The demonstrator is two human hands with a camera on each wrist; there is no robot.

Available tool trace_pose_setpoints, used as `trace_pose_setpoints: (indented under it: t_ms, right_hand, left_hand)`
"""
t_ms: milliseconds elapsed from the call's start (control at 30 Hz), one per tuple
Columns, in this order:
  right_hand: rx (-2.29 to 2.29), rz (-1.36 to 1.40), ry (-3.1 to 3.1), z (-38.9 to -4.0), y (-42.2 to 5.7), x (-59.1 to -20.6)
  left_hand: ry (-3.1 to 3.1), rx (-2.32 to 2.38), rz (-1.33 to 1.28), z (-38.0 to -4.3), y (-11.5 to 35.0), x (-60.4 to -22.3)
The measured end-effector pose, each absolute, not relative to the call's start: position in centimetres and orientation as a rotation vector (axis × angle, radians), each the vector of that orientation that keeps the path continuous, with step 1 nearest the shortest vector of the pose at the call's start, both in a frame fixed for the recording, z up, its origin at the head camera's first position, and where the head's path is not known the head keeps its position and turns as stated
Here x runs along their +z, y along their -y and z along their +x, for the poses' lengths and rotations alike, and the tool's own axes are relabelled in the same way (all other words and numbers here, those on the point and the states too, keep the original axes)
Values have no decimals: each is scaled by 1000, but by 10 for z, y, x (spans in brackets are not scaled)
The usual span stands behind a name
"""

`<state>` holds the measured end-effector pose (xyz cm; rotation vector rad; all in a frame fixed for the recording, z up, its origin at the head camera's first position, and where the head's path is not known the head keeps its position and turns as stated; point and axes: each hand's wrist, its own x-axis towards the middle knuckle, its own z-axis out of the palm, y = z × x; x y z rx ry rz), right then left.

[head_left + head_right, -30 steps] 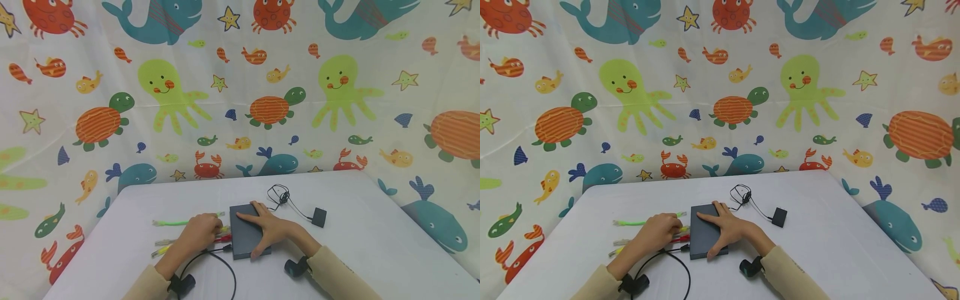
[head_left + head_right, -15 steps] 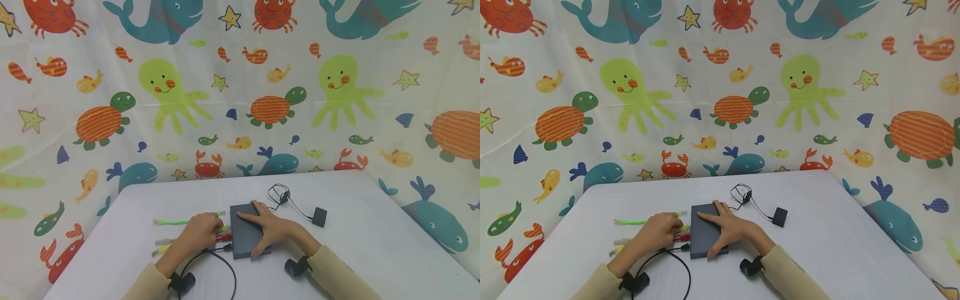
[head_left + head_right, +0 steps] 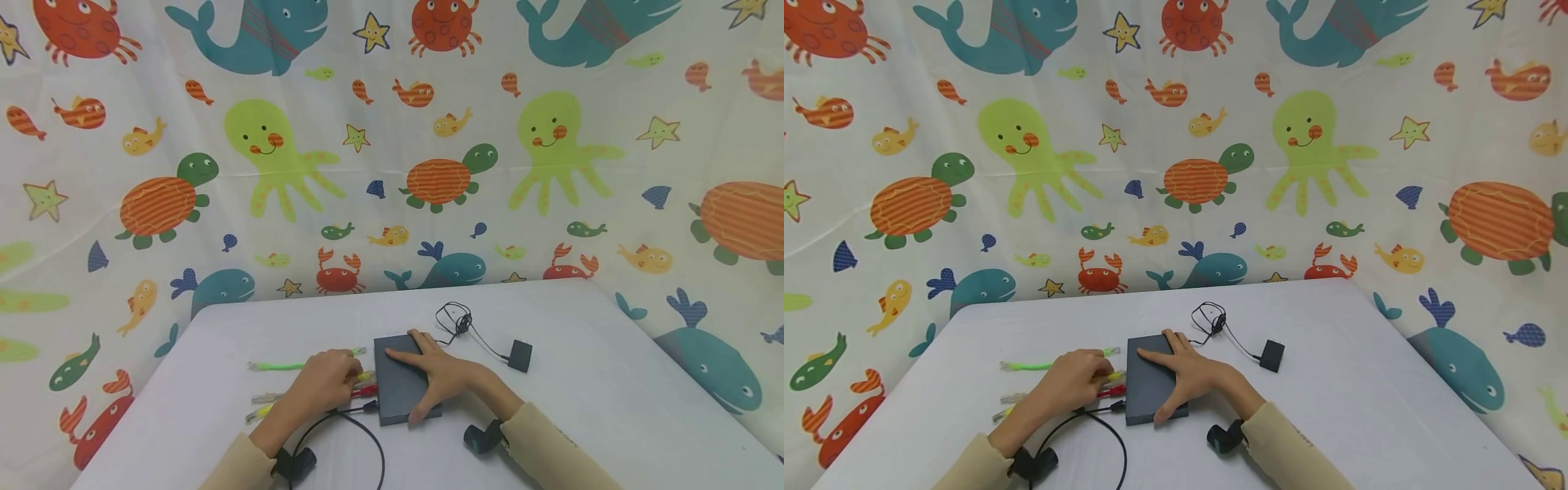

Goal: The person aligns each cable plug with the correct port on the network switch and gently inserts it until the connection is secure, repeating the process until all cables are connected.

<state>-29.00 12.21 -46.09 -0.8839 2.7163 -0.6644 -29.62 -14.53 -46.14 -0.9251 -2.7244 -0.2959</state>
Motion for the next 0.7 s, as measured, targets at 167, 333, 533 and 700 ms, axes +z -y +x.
trace_pose_setpoints:
  t_ms: [167,333,533,700]
  right_hand:
    - [-660,-886,-2724,-290,-122,-462]
    - [-657,-886,-2724,-290,-122,-461]
    - [-651,-882,-2727,-290,-122,-462]
    - [-640,-877,-2736,-292,-122,-463]
  left_hand:
    - [2722,-303,-946,-296,145,-460]
    - [2713,-294,-939,-296,146,-460]
    - [2701,-299,-928,-296,146,-461]
    - [2693,-291,-908,-296,146,-462]
